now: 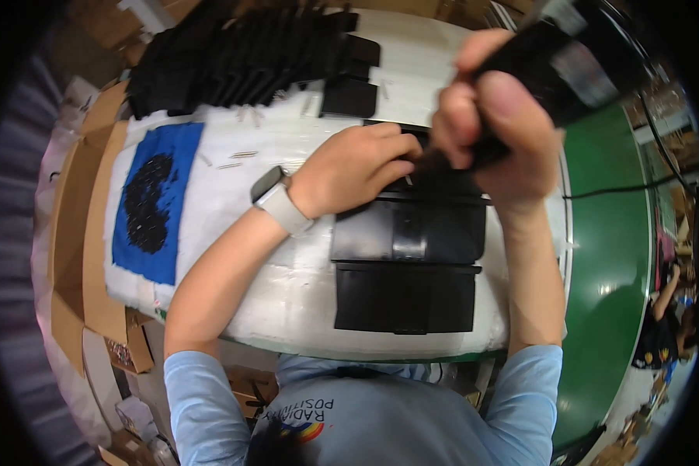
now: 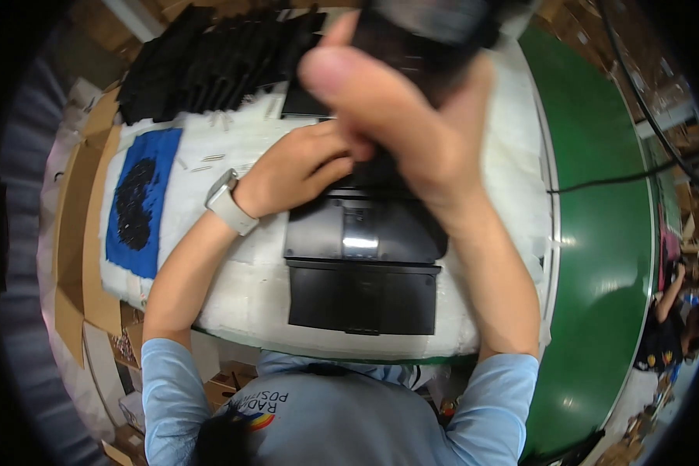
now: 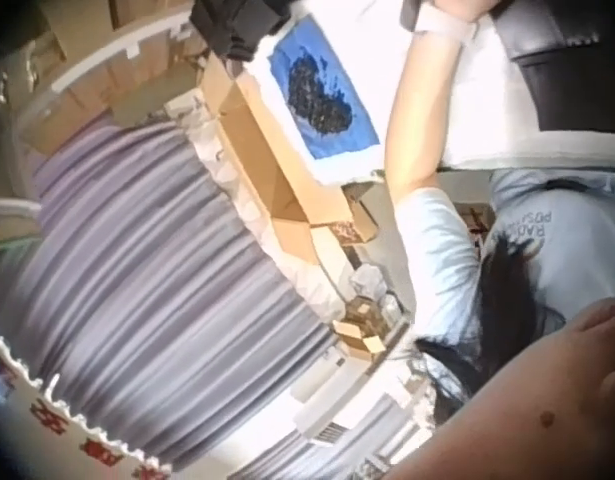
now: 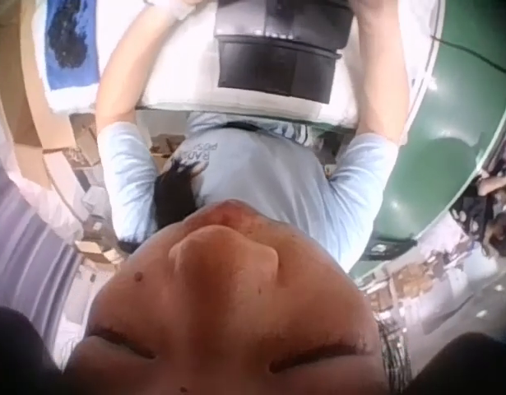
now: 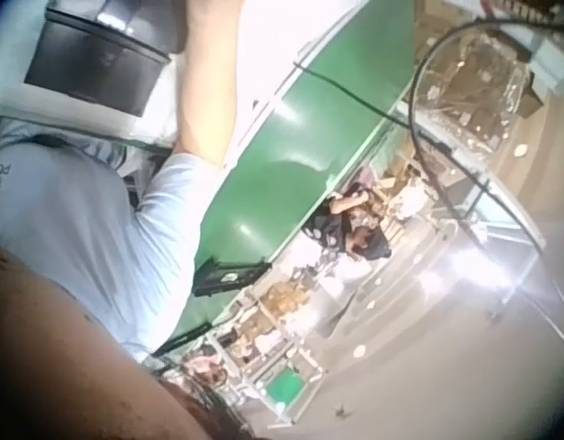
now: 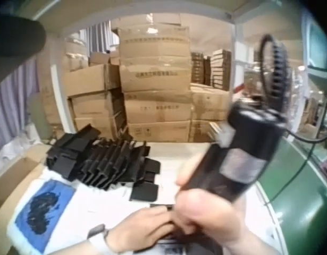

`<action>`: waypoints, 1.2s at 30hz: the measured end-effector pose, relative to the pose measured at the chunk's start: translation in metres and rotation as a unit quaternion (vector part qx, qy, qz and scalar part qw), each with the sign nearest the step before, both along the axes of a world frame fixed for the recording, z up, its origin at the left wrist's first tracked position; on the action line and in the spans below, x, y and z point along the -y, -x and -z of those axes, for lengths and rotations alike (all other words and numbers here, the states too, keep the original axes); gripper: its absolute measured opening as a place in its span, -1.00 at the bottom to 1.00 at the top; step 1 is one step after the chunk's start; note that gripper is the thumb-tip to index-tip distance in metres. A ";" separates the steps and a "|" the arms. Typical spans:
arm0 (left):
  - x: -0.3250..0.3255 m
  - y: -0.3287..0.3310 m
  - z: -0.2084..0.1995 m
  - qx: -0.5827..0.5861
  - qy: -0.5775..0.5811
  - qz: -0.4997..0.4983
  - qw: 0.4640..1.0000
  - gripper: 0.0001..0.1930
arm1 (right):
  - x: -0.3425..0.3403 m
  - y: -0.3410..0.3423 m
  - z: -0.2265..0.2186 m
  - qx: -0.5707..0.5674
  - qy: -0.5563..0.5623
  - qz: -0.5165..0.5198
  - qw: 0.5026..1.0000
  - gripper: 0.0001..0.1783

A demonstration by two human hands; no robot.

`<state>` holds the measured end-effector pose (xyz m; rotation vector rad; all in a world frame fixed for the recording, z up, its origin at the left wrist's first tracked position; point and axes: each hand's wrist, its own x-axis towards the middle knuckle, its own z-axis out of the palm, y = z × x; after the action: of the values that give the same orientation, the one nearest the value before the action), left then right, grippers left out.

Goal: Assembling black plastic components by driving screws using an electric screwdriver on an assembly line.

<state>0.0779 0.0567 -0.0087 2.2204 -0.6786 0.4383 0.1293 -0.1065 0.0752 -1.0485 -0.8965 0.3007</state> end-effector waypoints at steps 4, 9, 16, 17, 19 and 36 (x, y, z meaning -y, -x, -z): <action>-0.033 0.038 -0.025 0.032 -0.081 -0.268 0.959 -0.88 | 0.018 -0.005 -0.018 0.041 0.014 0.028 0.999 -0.56; -0.146 0.117 -0.030 -0.115 -0.366 -0.611 0.692 -0.88 | 0.018 0.002 -0.027 0.044 0.001 0.021 0.999 -0.58; -0.182 0.152 -0.002 -0.118 -0.308 -0.625 0.708 -0.86 | 0.005 0.017 -0.029 0.011 0.048 0.112 0.993 -0.65; -0.181 0.152 -0.003 -0.117 -0.307 -0.625 0.708 -0.86 | 0.006 0.016 -0.029 0.005 0.043 0.110 0.993 -0.65; -0.178 0.153 -0.005 -0.072 -0.285 -0.643 0.707 -0.86 | 0.006 0.016 -0.029 0.004 0.040 0.109 0.993 -0.65; -0.052 0.112 -0.021 -0.264 0.339 -0.209 0.879 -0.80 | 0.016 0.014 -0.024 -0.086 -0.164 -0.117 0.976 -0.53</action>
<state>-0.0337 0.1087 0.0128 1.6642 0.2408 0.2052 0.1157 -0.1221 0.0987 -0.6021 -0.8781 0.4176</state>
